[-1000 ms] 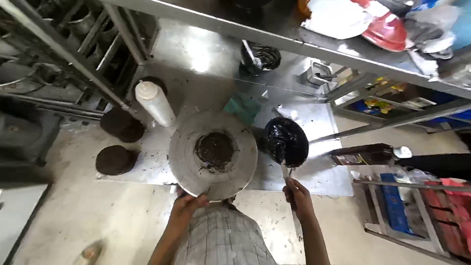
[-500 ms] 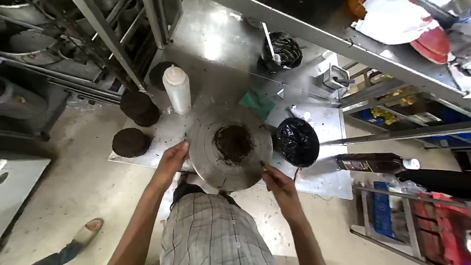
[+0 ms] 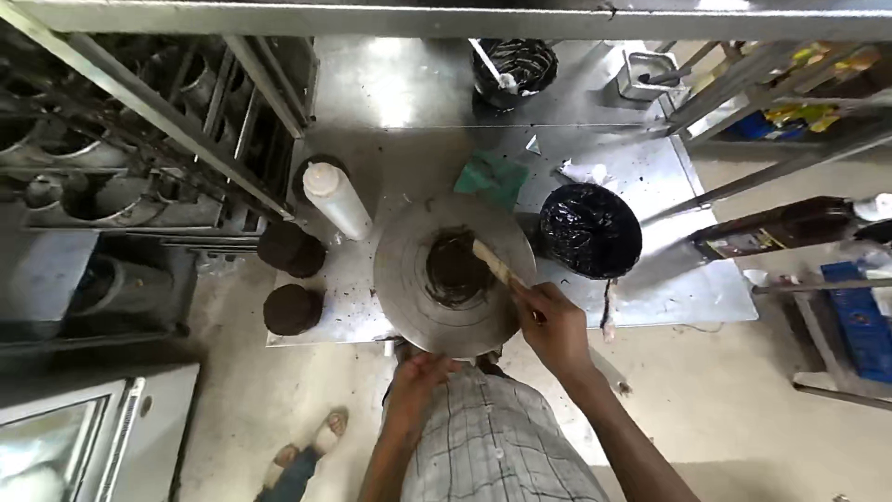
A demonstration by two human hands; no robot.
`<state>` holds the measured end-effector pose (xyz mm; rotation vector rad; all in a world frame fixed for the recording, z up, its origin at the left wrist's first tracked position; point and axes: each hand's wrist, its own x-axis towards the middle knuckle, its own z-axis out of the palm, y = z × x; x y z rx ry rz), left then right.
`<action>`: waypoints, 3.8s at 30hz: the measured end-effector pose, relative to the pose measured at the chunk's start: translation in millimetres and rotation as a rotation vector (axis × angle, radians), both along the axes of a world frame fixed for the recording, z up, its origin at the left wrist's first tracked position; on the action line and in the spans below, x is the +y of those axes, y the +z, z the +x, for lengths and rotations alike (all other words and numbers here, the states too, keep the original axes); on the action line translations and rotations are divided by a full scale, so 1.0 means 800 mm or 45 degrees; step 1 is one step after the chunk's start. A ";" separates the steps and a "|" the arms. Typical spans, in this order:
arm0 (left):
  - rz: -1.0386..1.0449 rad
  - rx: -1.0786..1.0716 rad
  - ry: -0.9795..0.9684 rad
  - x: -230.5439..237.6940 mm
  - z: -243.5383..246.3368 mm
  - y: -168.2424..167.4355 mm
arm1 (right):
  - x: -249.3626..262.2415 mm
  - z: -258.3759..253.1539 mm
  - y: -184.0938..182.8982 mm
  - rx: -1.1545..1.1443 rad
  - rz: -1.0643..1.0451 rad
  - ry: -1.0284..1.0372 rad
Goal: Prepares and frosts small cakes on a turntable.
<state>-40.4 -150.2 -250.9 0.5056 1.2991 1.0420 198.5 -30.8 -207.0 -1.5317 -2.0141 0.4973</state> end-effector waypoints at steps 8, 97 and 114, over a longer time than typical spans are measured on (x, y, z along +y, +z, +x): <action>-0.030 -0.011 0.314 0.087 -0.075 0.022 | 0.005 -0.010 0.002 -0.042 0.059 0.124; 0.209 -0.038 0.592 0.074 -0.101 -0.018 | 0.069 -0.213 0.211 -1.846 0.471 1.193; 0.341 -0.102 0.306 0.033 -0.097 -0.019 | 0.058 -0.207 0.215 -1.785 0.401 1.222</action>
